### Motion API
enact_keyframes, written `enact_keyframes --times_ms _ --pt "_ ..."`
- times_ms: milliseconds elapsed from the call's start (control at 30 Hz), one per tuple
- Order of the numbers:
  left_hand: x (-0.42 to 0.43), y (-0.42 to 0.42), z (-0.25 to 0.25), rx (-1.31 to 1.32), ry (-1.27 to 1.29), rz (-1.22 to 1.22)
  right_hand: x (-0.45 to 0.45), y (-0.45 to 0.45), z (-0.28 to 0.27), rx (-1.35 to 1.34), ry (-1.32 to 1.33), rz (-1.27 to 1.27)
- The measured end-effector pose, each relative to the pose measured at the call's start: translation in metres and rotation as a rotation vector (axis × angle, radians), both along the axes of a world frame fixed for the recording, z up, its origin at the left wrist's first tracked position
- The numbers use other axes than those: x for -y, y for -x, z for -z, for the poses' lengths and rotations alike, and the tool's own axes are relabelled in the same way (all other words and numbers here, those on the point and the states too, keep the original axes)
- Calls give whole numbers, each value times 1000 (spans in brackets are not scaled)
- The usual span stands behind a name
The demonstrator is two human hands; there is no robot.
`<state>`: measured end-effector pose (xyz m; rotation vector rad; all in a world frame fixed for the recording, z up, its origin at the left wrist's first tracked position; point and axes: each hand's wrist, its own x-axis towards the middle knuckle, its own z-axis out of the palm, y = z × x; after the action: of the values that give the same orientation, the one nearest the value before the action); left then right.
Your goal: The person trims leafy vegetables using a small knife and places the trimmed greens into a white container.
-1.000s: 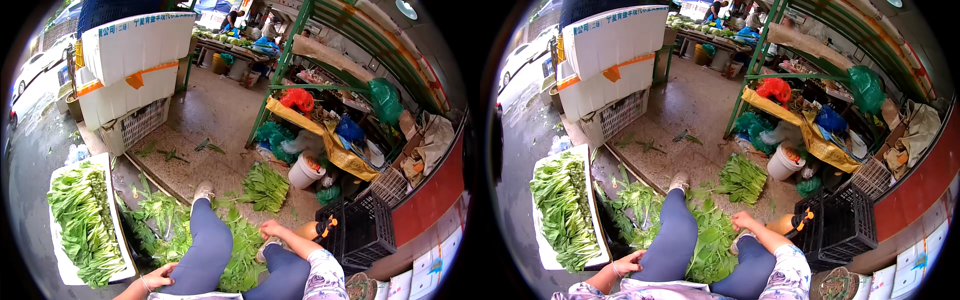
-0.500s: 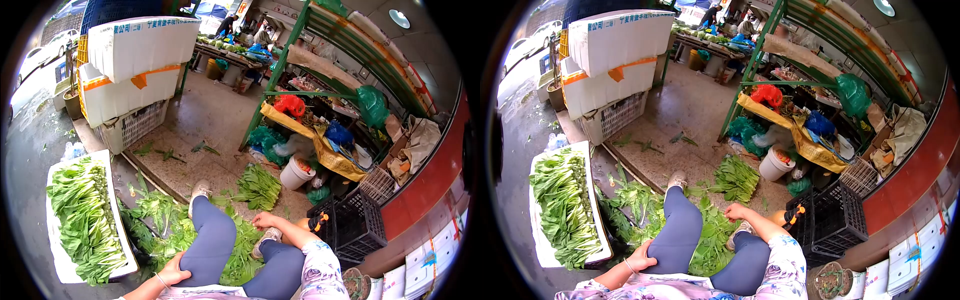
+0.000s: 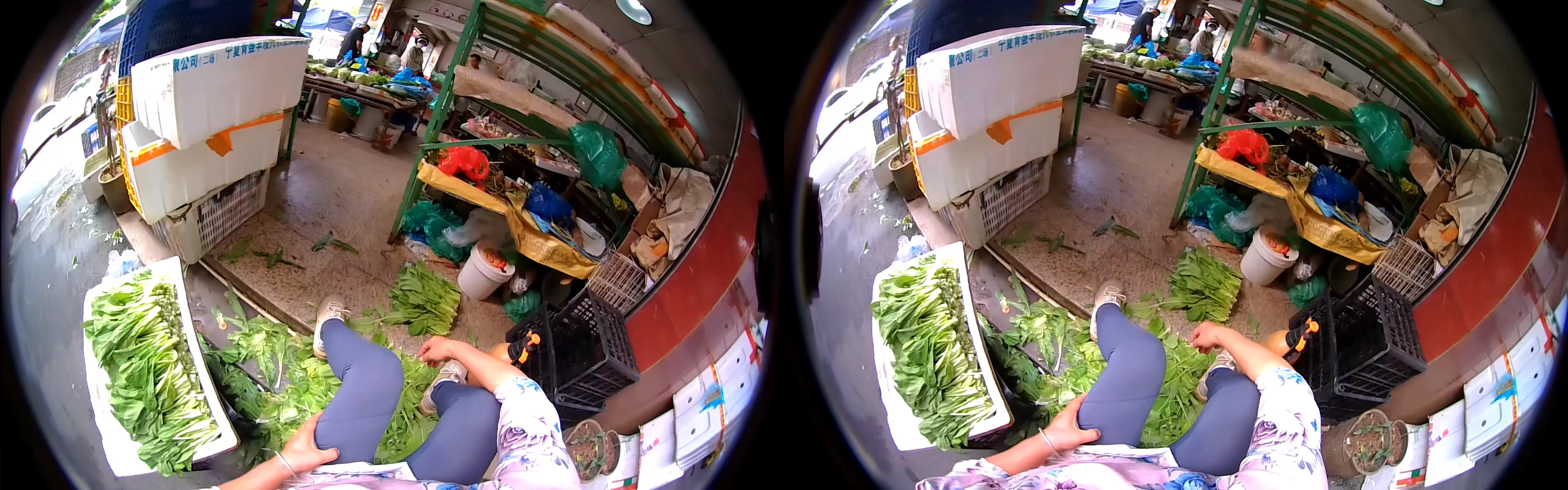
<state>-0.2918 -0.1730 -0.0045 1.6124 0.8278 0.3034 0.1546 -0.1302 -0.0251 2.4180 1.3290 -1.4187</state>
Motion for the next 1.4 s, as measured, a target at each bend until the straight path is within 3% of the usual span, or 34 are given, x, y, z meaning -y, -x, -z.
enact_keyframes --times_ms 67,267,300,333,433,600,667,700,867,933,1067,1267,1333,1400 --pt "9 -5 29 66 -96 -78 2 6 -15 45 47 -3" --pt "1 14 16 187 23 48 8 1 -21 50 32 17" --pt "2 14 16 234 278 10 8 3 -28 60 35 0" --pt "0 12 22 227 271 8 9 5 -31 67 38 -17" --pt "-3 -4 23 -7 23 -48 5 5 -32 70 47 -7" --pt "15 -6 -12 -9 -152 -156 5 3 -32 53 23 5" --pt "15 4 -14 243 191 -116 11 3 -33 51 13 -2" --pt "10 18 -7 -77 -224 -16 11 3 -35 47 7 -13" --pt "7 25 24 128 87 -45 14 4 -40 49 -48 13" --pt "13 3 -31 -163 -67 -41 12 2 -36 38 -25 52" --pt "31 -4 -16 -149 -240 -216 20 6 -50 22 -58 49" --pt "25 32 6 -211 -345 -91 35 -9 -50 43 -40 24" --pt "20 38 17 252 -54 -110 40 -7 -57 59 -67 28" --pt "14 34 13 134 77 -158 42 -8 -58 54 -84 92"
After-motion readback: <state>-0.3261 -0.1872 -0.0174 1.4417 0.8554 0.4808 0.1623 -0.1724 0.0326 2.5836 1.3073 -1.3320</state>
